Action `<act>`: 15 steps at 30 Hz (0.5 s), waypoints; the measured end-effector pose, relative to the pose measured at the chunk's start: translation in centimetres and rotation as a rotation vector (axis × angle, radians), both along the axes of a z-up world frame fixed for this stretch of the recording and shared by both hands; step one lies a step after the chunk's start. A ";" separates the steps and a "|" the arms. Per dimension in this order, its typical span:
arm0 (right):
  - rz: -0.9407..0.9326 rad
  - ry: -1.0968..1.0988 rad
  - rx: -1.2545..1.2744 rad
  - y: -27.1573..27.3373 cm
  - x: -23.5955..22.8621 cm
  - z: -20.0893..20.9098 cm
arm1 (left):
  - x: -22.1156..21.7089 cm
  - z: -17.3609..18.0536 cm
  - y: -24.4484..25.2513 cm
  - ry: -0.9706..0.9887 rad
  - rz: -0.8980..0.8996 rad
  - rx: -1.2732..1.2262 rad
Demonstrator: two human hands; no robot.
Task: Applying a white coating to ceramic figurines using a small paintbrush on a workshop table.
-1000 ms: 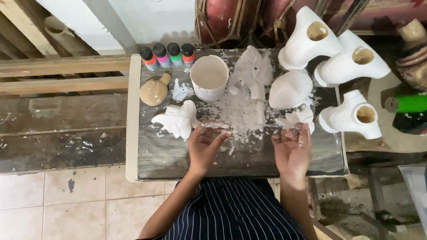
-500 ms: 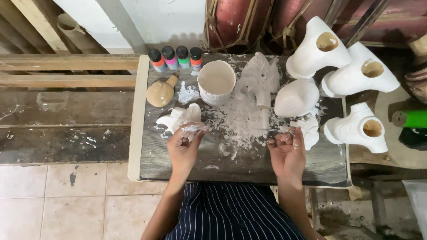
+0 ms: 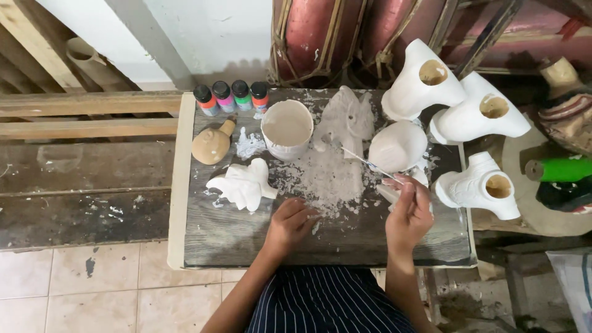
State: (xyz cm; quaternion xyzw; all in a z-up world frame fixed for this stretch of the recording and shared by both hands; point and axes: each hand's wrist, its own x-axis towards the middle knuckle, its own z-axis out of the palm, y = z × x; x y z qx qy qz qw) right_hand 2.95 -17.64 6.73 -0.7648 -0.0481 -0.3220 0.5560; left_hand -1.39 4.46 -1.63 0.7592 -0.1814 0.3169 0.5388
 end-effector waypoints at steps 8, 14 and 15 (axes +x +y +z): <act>0.082 -0.085 -0.109 2.0 2.2 2.1 | 1.4 -0.5 -0.4 -0.096 0.008 0.061; 0.131 -0.174 -0.235 3.5 2.4 2.7 | 1.6 -0.8 -0.2 -0.126 0.008 0.084; 0.107 -0.207 -0.299 3.6 2.4 2.7 | 1.6 -0.9 -0.2 -0.122 0.009 0.086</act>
